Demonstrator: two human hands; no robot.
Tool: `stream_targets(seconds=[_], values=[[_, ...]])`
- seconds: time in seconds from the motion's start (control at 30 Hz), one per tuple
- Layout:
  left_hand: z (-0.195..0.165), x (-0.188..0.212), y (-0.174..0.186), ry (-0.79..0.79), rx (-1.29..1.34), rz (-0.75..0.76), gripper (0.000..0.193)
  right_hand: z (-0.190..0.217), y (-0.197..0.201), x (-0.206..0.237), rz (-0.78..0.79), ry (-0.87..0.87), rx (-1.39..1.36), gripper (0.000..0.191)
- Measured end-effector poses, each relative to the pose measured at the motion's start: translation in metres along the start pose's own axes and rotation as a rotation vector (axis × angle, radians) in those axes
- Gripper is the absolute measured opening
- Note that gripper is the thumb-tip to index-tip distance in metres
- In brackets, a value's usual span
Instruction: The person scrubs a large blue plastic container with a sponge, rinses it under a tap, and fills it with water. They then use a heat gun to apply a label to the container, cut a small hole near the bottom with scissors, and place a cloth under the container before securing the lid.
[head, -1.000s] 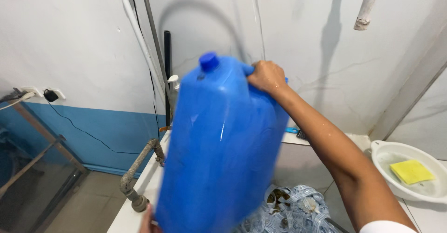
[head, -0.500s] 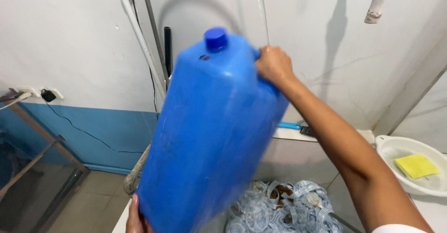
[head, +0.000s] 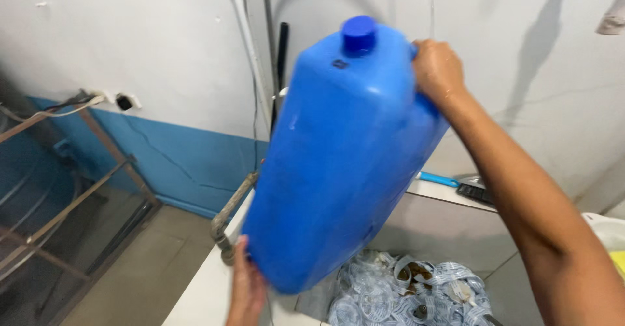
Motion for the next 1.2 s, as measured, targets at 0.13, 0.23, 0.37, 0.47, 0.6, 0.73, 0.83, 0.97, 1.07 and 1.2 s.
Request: stream_targets(seconds=[0.13, 0.23, 0.37, 0.47, 0.6, 0.73, 0.83, 0.97, 1.07, 1.2], values=[[0.063, 0.020, -0.017, 0.078, 0.019, -0.007, 0.088, -0.006, -0.032, 0.004, 0.071, 0.101, 0.156, 0.036], [0.059, 0.037, -0.015, 0.154, 0.049, 0.045, 0.078, -0.048, -0.065, 0.046, 0.277, 0.075, 0.093, 0.066], [-0.013, 0.041, -0.061, -0.006, -0.064, 0.180, 0.074, -0.153, -0.048, 0.135, 0.248, -0.077, -0.430, 0.074], [-0.041, 0.046, -0.161, -0.234, -0.188, 0.342, 0.071, -0.222, -0.054, 0.228, 0.125, -0.368, -0.827, 0.074], [-0.015, 0.078, -0.318, -0.482, -0.449, 0.642, 0.069, -0.223, -0.082, 0.346, 0.051, -0.608, -1.181, 0.073], [0.049, 0.134, -0.426, -0.726, -0.721, 0.877, 0.064, -0.188, -0.093, 0.418, 0.117, -0.701, -1.382, 0.072], [0.102, 0.175, -0.490, -0.877, -0.904, 1.031, 0.061, -0.172, -0.096, 0.436, 0.212, -0.718, -1.470, 0.071], [0.163, 0.218, -0.544, -0.784, -1.045, 1.111, 0.088, -0.164, -0.100, 0.431, 0.287, -0.714, -1.522, 0.071], [0.172, 0.248, -0.560, -0.884, -1.114, 1.128, 0.093, -0.157, -0.106, 0.428, 0.273, -0.716, -1.531, 0.070], [0.123, 0.239, -0.545, -1.094, -1.049, 0.982, 0.086, -0.195, -0.103, 0.407, 0.133, -0.725, -1.480, 0.069]])
Point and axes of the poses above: each hand's wrist, its own x-axis away from the middle knuckle, its own y-axis out of the back of the hand, z = x × y, the point moved 10 cm from there along -x, towards the middle knuckle, and after that the axes turned 11 degrees about x, right-handed, at the moved point
